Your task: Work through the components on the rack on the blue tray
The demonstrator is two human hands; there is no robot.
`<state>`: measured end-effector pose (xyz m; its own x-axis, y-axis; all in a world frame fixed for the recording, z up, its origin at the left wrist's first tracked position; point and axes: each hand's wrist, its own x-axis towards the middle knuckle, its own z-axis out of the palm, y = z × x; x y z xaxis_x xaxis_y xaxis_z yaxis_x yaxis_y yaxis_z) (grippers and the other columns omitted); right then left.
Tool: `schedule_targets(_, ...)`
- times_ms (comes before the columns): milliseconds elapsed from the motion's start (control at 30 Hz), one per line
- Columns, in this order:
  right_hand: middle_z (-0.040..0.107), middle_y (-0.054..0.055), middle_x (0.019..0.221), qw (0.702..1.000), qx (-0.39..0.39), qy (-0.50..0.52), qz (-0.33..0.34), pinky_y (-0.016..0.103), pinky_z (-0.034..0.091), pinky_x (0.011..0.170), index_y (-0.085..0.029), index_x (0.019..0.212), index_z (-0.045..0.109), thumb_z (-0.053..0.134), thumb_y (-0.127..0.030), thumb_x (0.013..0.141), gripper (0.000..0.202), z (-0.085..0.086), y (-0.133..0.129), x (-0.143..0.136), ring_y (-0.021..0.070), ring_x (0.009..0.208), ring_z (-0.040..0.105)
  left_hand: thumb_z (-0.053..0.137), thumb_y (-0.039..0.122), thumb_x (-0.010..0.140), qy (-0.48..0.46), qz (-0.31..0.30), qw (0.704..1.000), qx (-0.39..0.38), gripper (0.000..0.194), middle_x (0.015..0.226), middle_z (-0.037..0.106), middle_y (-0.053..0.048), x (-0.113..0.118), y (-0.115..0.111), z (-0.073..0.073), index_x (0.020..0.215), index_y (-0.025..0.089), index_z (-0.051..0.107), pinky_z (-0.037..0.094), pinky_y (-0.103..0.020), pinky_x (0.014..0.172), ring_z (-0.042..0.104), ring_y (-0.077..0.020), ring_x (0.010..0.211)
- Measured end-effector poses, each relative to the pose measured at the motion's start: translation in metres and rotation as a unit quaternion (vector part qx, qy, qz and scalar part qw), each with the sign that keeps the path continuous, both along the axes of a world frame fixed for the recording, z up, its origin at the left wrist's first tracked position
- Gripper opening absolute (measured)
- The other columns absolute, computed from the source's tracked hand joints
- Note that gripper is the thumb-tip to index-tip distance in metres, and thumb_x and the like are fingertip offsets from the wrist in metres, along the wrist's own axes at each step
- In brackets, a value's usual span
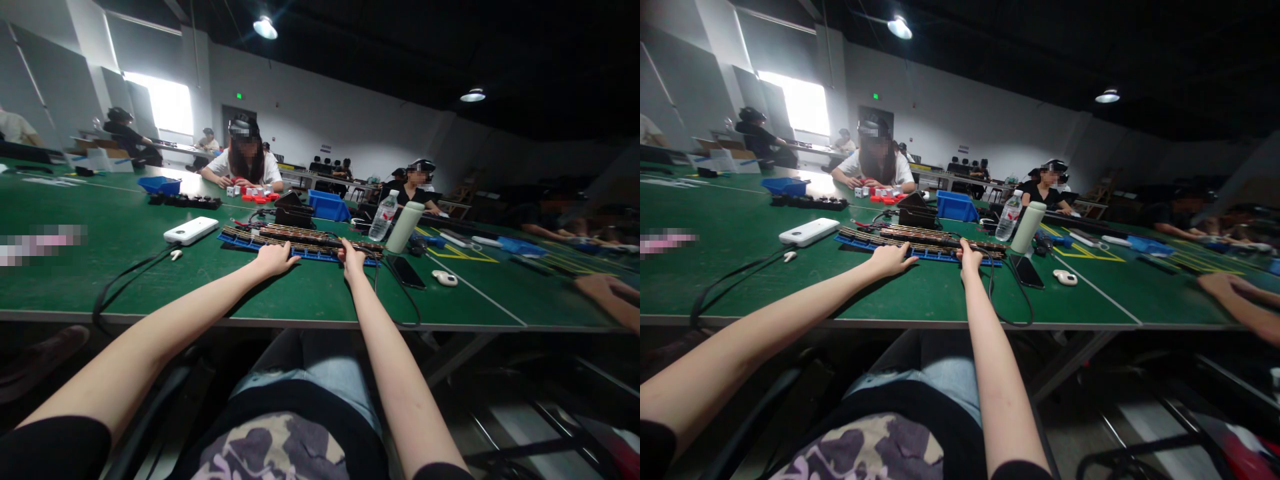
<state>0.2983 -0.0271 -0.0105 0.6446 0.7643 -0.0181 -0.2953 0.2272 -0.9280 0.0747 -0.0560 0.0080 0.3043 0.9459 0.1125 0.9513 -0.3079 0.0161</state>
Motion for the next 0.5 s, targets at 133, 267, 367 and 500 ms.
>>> schedule_targets(133,0.061,-0.004,0.051,1.000,-0.004,0.006,0.007,0.016,0.050,0.043,-0.019,0.073,0.060,0.085,-0.022,0.082,0.027,0.0011,-0.0011,-0.0011,0.0088,0.044,0.056,0.034,0.062,0.112,0.004,0.000,1.000,-0.001,0.075,0.131,0.078,-0.026,0.0003,-0.0016,0.0010,0.166,0.010,0.043,0.053,-0.045,0.103,0.072,-0.0402,0.130)
schedule_targets(267,0.064,-0.003,0.055,1.000,0.013,0.003,0.021,0.014,0.053,0.048,-0.020,0.075,0.060,0.082,-0.019,0.083,0.024,0.0030,-0.0026,-0.0032,0.0086,0.046,0.061,0.034,0.062,0.112,0.003,0.000,1.000,0.001,0.076,0.132,0.077,-0.027,0.0004,-0.0008,-0.0002,0.165,0.009,0.044,0.053,-0.045,0.103,0.072,-0.0405,0.130)
schedule_targets(367,0.066,-0.003,0.056,0.999,0.037,0.001,0.024,0.016,0.057,0.051,-0.020,0.078,0.061,0.084,-0.021,0.081,0.024,0.0042,-0.0027,-0.0036,0.0097,0.048,0.063,0.033,0.064,0.112,0.001,0.001,1.000,0.005,0.077,0.131,0.077,-0.027,0.0001,0.0015,-0.0020,0.165,0.010,0.045,0.053,-0.045,0.102,0.072,-0.0409,0.129)
schedule_targets(500,0.066,-0.004,0.058,0.998,0.050,-0.009,0.025,0.015,0.058,0.054,-0.019,0.077,0.061,0.085,-0.020,0.080,0.024,0.0053,-0.0016,-0.0012,0.0086,0.047,0.064,0.033,0.064,0.111,0.003,0.002,1.000,0.004,0.078,0.133,0.077,-0.027,-0.0007,0.0045,-0.0041,0.167,0.011,0.042,0.054,-0.046,0.103,0.071,-0.0413,0.130)
